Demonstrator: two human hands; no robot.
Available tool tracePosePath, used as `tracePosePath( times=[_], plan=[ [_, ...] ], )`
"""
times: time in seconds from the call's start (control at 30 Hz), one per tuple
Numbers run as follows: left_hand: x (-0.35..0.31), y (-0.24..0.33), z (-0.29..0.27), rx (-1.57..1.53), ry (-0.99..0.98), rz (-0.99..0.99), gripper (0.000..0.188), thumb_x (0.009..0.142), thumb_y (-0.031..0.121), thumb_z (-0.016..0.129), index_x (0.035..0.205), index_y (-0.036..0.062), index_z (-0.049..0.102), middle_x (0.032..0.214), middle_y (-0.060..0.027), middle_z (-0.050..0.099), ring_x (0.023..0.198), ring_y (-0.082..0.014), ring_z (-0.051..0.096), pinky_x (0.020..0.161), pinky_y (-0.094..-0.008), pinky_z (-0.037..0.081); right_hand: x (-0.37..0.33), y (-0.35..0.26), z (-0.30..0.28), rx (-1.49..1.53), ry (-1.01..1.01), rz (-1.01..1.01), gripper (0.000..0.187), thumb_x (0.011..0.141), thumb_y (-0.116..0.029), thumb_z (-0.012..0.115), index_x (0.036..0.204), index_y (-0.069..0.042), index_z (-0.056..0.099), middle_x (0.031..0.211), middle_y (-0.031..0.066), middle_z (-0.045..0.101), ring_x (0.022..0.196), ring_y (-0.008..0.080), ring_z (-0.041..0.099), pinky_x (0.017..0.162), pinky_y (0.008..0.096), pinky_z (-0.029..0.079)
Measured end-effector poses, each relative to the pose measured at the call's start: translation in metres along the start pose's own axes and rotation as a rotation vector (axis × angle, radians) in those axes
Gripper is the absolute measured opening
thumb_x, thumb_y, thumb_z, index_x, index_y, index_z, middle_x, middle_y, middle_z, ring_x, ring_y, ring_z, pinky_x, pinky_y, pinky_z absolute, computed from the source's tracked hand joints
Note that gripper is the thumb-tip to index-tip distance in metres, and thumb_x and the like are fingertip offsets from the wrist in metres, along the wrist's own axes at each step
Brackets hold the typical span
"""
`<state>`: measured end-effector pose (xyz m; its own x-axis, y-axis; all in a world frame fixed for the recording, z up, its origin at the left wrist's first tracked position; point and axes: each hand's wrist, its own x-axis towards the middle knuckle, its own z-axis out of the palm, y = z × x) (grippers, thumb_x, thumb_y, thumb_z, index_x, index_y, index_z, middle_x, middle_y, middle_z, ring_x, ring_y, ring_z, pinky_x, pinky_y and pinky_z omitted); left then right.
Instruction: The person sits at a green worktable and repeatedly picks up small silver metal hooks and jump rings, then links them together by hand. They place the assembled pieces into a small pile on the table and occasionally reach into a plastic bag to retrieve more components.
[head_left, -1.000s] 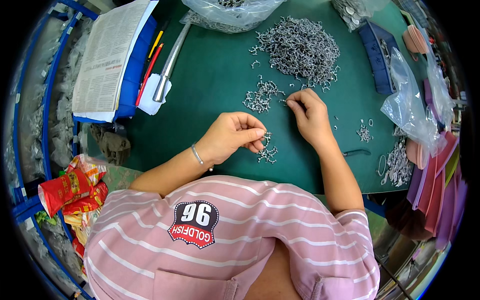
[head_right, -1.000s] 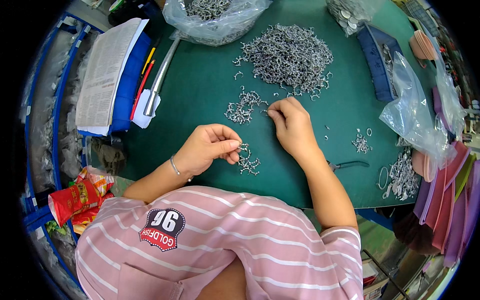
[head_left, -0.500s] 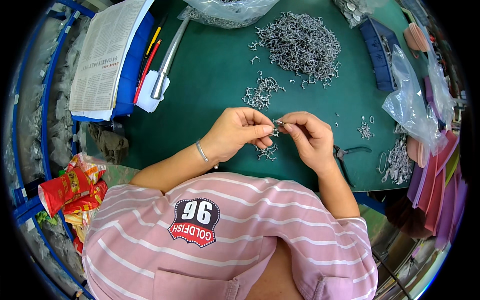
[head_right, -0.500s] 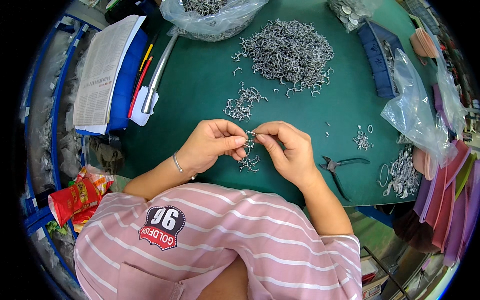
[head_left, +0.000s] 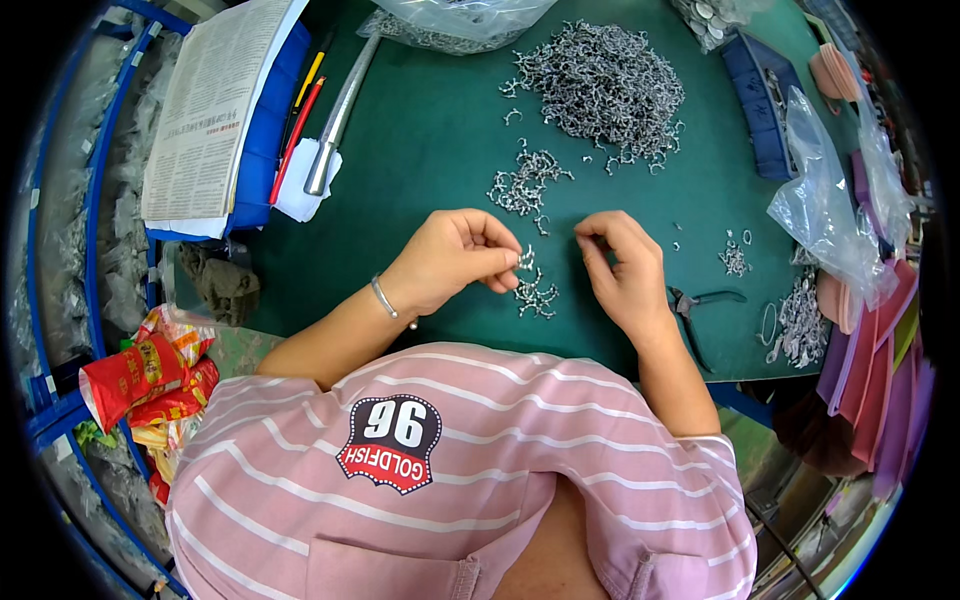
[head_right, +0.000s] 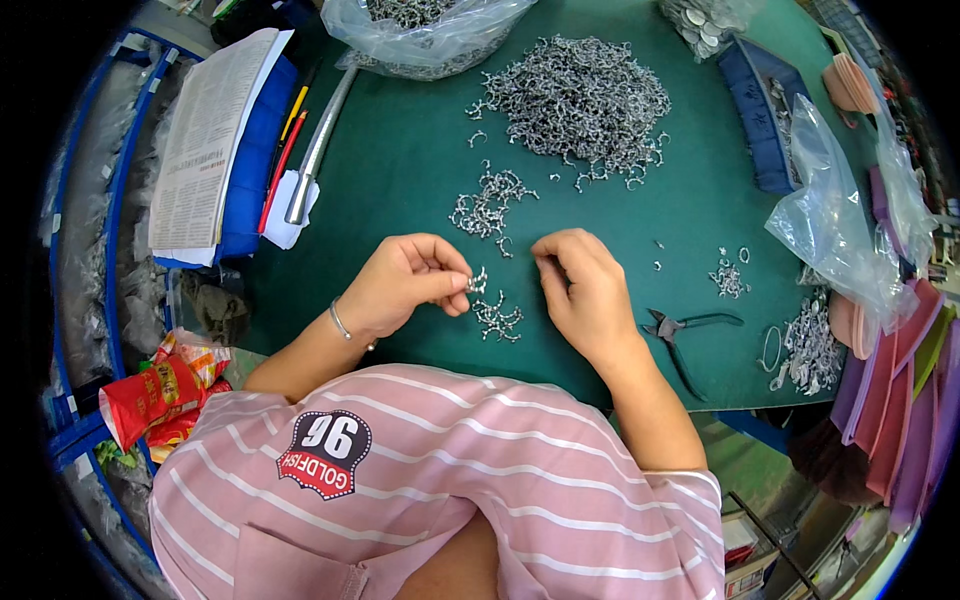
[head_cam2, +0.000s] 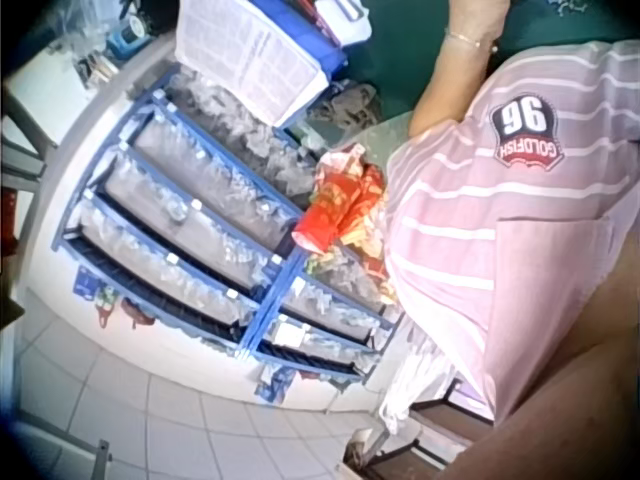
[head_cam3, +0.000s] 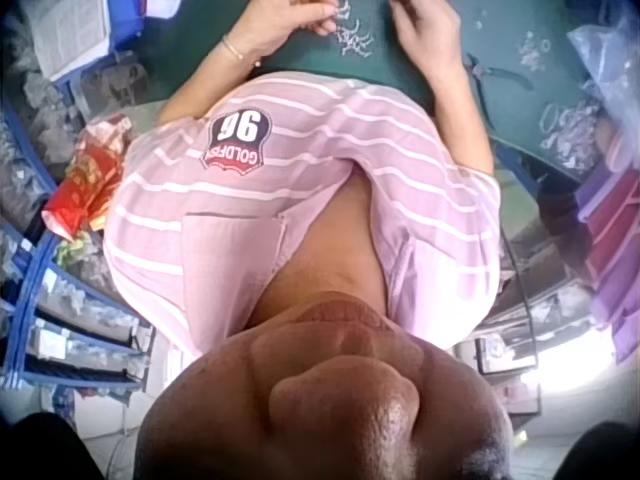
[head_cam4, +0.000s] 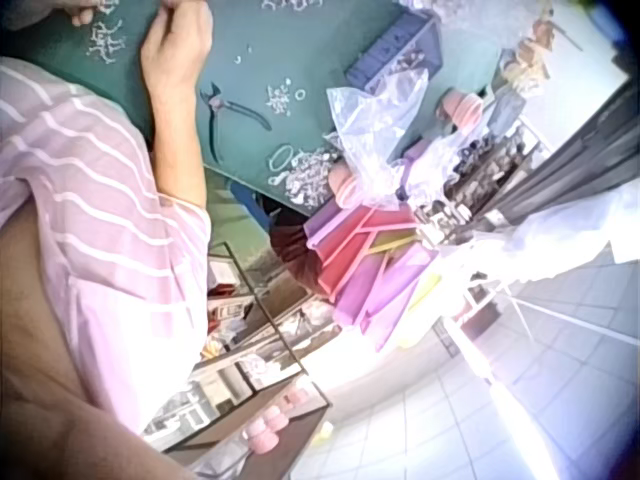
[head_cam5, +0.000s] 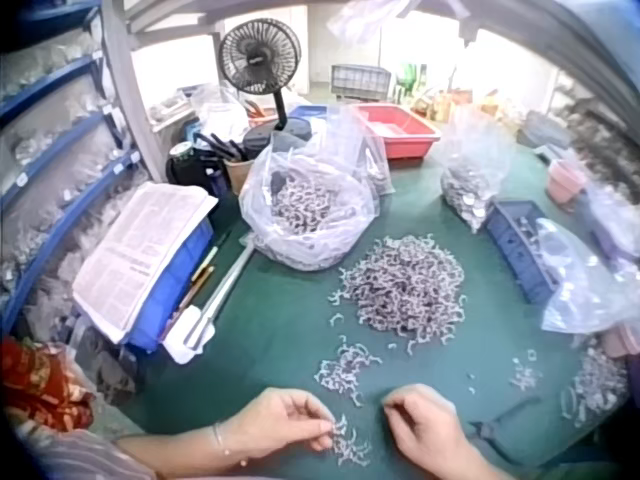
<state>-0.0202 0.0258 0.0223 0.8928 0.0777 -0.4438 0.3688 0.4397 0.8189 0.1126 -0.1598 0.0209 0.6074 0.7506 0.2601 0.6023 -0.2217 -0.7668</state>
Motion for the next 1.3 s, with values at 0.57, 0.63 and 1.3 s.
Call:
tracePosePath(
  times=[0.57,0.63,1.3],
  plan=[
    [0.003,-0.006,0.014,0.281,0.050,0.306,0.013,0.085,-0.004,0.064,0.098,-0.0043,0.061,0.095,-0.0079,0.063,0.085,-0.0136,0.066,0.074,-0.0243,0.055,0.005,-0.010,-0.004,0.638,-0.334,0.390,0.009,0.086,-0.002,0.065,0.095,-0.001,0.067,0.088,0.0039,0.061,0.078,0.0120,0.057,0.068,0.0251,0.046],
    [0.001,-0.004,0.017,0.195,0.058,0.282,0.011,0.086,-0.004,0.064,0.096,-0.0045,0.062,0.092,-0.0080,0.064,0.082,-0.0139,0.066,0.073,-0.0248,0.056,0.010,-0.008,-0.001,0.508,-0.223,0.315,0.011,0.087,-0.001,0.064,0.097,-0.001,0.067,0.089,0.0055,0.062,0.078,0.0139,0.058,0.069,0.0258,0.047],
    [-0.004,-0.006,0.006,0.852,-0.108,0.400,0.011,0.078,0.001,0.068,0.088,0.0029,0.070,0.086,-0.0067,0.064,0.070,-0.0149,0.062,0.062,-0.0284,0.050,0.003,0.022,-0.029,-0.026,0.038,0.100,0.016,0.079,0.008,0.060,0.092,-0.001,0.064,0.093,0.0136,0.061,0.080,0.0312,0.060,0.074,0.0365,0.050]
  ],
)
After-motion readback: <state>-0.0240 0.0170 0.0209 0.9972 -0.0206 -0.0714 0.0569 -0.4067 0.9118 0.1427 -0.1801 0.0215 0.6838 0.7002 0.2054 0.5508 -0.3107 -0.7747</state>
